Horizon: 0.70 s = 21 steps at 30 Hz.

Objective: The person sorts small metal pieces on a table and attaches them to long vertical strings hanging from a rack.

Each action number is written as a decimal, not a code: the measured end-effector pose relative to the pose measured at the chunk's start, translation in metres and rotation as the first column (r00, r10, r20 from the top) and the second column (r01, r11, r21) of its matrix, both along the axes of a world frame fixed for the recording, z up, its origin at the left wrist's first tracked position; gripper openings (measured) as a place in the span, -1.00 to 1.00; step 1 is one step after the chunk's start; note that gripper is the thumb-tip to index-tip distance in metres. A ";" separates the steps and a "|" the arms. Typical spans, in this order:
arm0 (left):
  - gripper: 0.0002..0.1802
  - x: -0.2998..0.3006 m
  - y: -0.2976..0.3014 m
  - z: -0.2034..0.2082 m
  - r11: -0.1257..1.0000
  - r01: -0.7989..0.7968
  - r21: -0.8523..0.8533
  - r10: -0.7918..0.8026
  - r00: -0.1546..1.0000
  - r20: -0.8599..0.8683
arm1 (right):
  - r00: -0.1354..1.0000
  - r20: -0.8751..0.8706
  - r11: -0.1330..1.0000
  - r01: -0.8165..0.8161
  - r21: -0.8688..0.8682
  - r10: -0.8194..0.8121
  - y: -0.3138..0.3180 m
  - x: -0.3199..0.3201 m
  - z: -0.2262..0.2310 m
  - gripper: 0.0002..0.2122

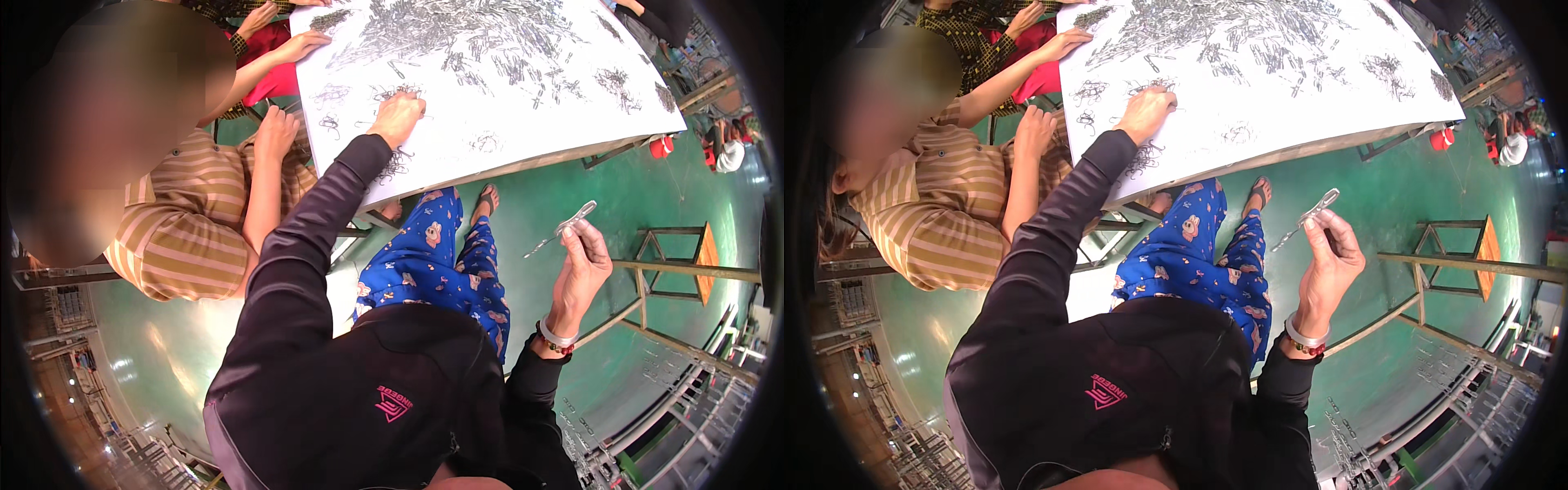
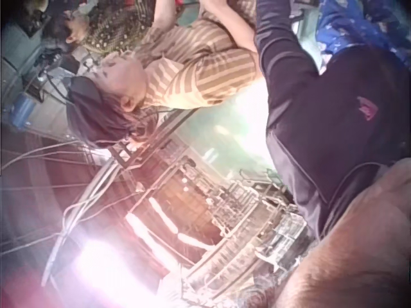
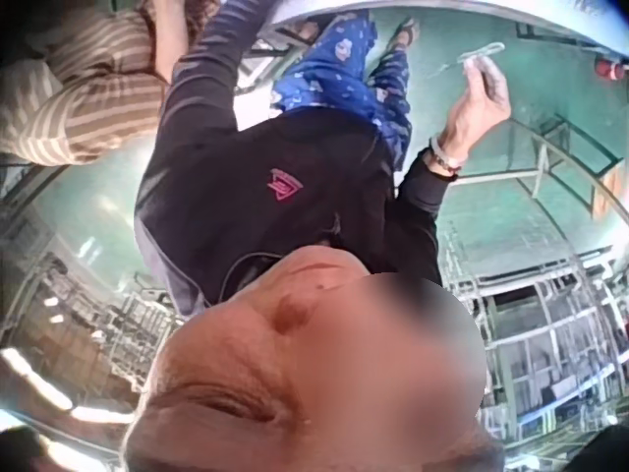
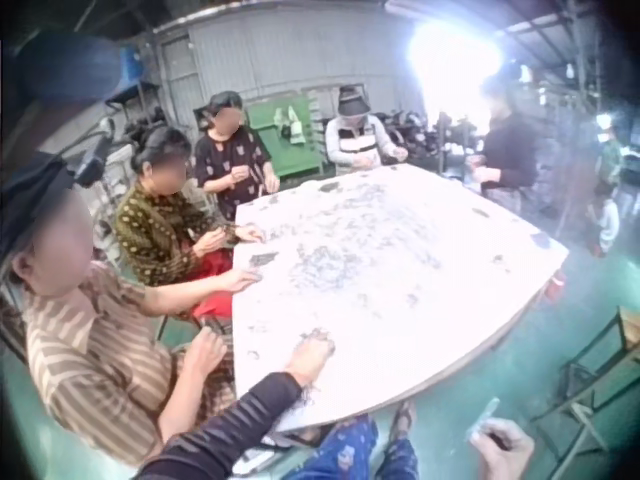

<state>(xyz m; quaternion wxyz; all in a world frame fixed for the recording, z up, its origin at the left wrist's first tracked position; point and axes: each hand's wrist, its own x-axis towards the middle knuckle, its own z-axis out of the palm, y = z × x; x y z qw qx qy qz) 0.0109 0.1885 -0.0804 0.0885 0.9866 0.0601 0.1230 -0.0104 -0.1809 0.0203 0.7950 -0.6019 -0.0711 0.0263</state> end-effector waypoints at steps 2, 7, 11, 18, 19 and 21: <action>-0.86 -0.004 0.003 -0.001 0.997 -0.012 0.082 0.013 1.000 -0.003 | 1.000 -0.018 1.000 0.000 -0.012 -0.001 0.003 -0.001 0.000 -0.81; -0.82 0.004 0.007 0.035 0.986 -0.169 0.004 0.168 0.981 0.098 | 1.000 -0.013 1.000 -0.001 -0.004 0.000 0.005 -0.001 0.004 -0.82; -0.85 0.014 0.017 0.050 0.978 -0.190 -0.088 0.207 0.944 0.257 | 1.000 -0.015 1.000 -0.012 -0.015 0.012 0.013 -0.001 0.004 -0.80; -0.85 -0.021 -0.130 0.104 0.247 0.233 -0.941 -0.174 0.966 0.193 | 0.999 -0.012 0.991 0.033 -0.130 -0.035 0.018 -0.004 -0.018 -0.76; -0.85 -0.033 -0.153 0.117 0.071 0.186 -0.980 -0.246 0.955 0.164 | 0.999 -0.027 0.991 0.030 -0.131 -0.034 0.019 -0.006 -0.018 -0.76; -0.85 -0.043 -0.178 0.119 -0.078 0.176 -0.981 -0.293 0.937 0.192 | 1.000 0.000 0.992 0.026 -0.127 -0.026 0.020 -0.009 -0.019 -0.76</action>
